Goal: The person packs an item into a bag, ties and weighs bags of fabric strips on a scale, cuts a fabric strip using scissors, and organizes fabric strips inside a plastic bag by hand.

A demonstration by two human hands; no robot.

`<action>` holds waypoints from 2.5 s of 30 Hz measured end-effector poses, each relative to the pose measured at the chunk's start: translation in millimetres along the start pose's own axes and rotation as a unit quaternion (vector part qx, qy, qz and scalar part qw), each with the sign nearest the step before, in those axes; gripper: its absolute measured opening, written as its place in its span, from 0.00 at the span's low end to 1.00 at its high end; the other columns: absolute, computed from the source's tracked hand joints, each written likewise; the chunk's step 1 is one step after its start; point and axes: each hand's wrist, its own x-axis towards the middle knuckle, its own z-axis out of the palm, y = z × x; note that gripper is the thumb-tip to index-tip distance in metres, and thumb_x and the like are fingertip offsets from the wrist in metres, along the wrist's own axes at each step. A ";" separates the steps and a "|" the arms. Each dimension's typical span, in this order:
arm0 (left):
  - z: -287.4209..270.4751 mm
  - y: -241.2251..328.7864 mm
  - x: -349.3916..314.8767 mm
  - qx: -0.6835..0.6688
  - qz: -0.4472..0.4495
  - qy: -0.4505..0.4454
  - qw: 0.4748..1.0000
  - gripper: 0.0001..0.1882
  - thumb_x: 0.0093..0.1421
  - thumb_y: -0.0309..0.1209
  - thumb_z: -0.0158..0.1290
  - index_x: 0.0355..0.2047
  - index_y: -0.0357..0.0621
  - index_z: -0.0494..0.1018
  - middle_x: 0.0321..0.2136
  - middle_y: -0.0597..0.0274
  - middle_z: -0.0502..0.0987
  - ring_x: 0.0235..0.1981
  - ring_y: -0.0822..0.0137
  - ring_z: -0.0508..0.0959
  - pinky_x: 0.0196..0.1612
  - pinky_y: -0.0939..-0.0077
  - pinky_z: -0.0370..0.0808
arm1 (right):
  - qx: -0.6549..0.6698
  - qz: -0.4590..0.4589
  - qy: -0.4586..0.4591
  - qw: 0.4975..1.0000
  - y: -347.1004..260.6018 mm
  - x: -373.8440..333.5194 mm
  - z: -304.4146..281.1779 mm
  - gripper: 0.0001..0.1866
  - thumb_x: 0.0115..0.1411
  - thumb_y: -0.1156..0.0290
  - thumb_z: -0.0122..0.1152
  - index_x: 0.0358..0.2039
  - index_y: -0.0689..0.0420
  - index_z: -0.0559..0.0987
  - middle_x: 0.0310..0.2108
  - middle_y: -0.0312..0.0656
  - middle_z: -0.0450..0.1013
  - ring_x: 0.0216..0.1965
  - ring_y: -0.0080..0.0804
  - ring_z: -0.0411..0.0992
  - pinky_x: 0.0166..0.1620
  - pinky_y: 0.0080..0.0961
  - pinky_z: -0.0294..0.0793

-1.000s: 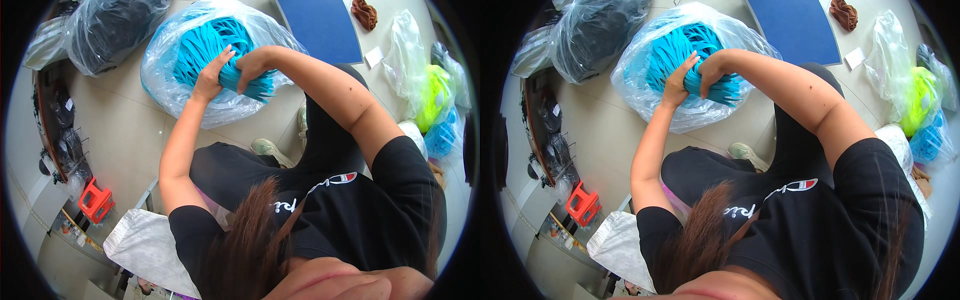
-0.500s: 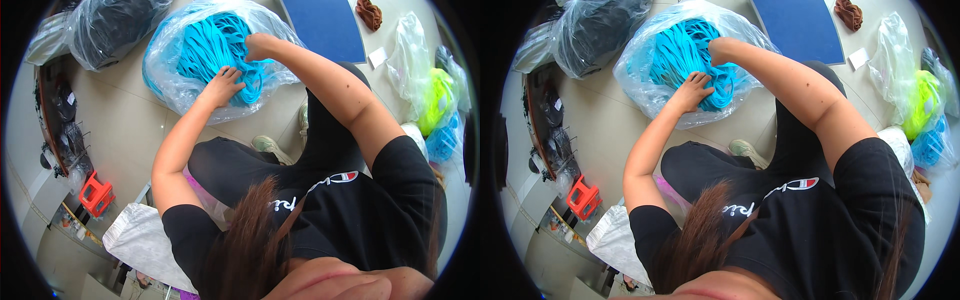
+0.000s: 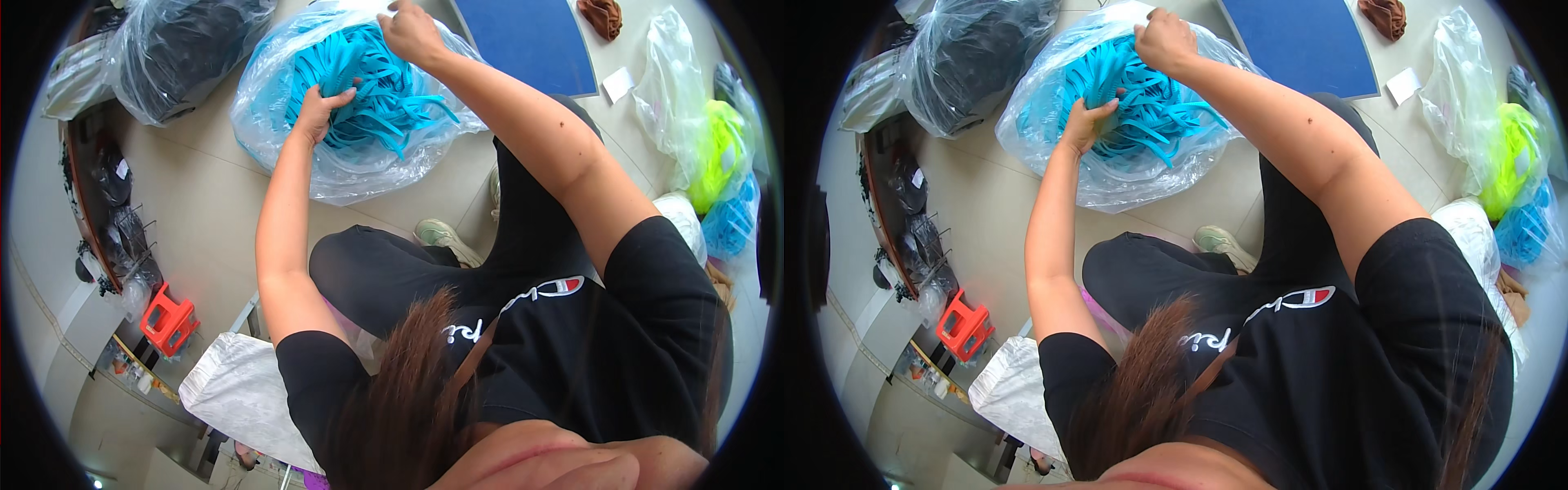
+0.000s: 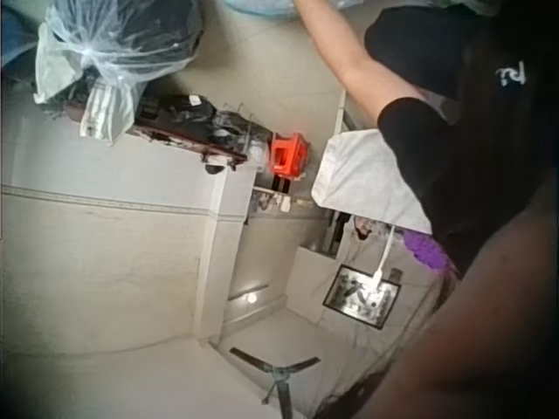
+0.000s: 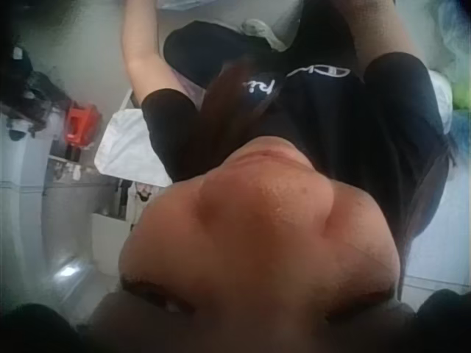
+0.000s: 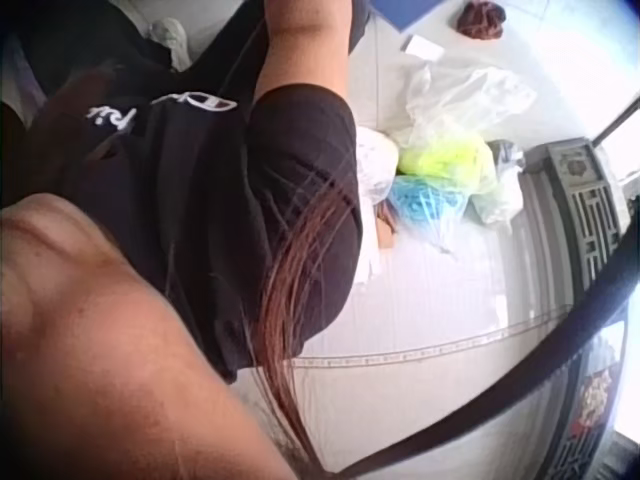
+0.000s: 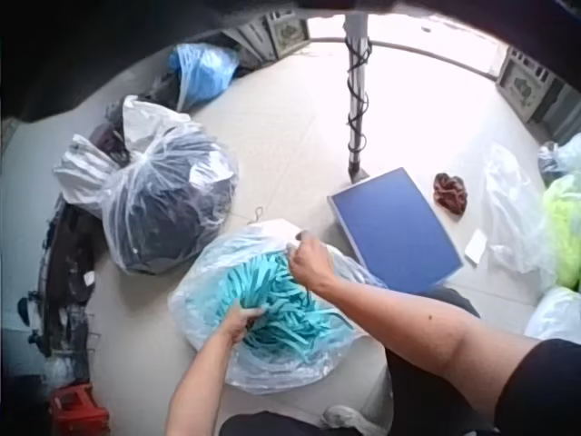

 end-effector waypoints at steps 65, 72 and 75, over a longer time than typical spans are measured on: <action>-7.8 45.1 -54.9 -0.021 0.397 0.354 0.846 0.09 0.56 0.23 0.57 0.37 0.36 0.72 0.33 0.61 0.77 0.34 0.71 0.76 0.42 0.75 0.71 | -0.115 -0.035 -0.215 0.969 18.5 -107.4 125.9 0.43 0.60 0.55 0.48 0.63 0.72 0.42 0.64 0.61 0.45 0.65 0.57 0.46 0.65 0.46 0.45; -39.3 68.6 -73.9 -0.112 0.483 0.420 0.760 0.09 0.56 0.17 0.53 0.38 0.36 0.70 0.32 0.60 0.76 0.33 0.68 0.76 0.42 0.71 0.72 | -0.124 -0.007 -0.284 0.951 23.4 -88.9 123.6 0.42 0.62 0.56 0.45 0.64 0.70 0.40 0.66 0.57 0.45 0.65 0.53 0.49 0.65 0.43 0.46; -38.6 66.4 -78.1 -0.057 0.465 0.458 0.755 0.13 0.57 0.21 0.54 0.43 0.36 0.67 0.37 0.59 0.75 0.37 0.67 0.76 0.45 0.71 0.72 | -0.134 -0.005 -0.278 0.951 16.3 -89.4 120.3 0.41 0.61 0.59 0.47 0.64 0.70 0.41 0.64 0.58 0.48 0.63 0.52 0.53 0.64 0.43 0.50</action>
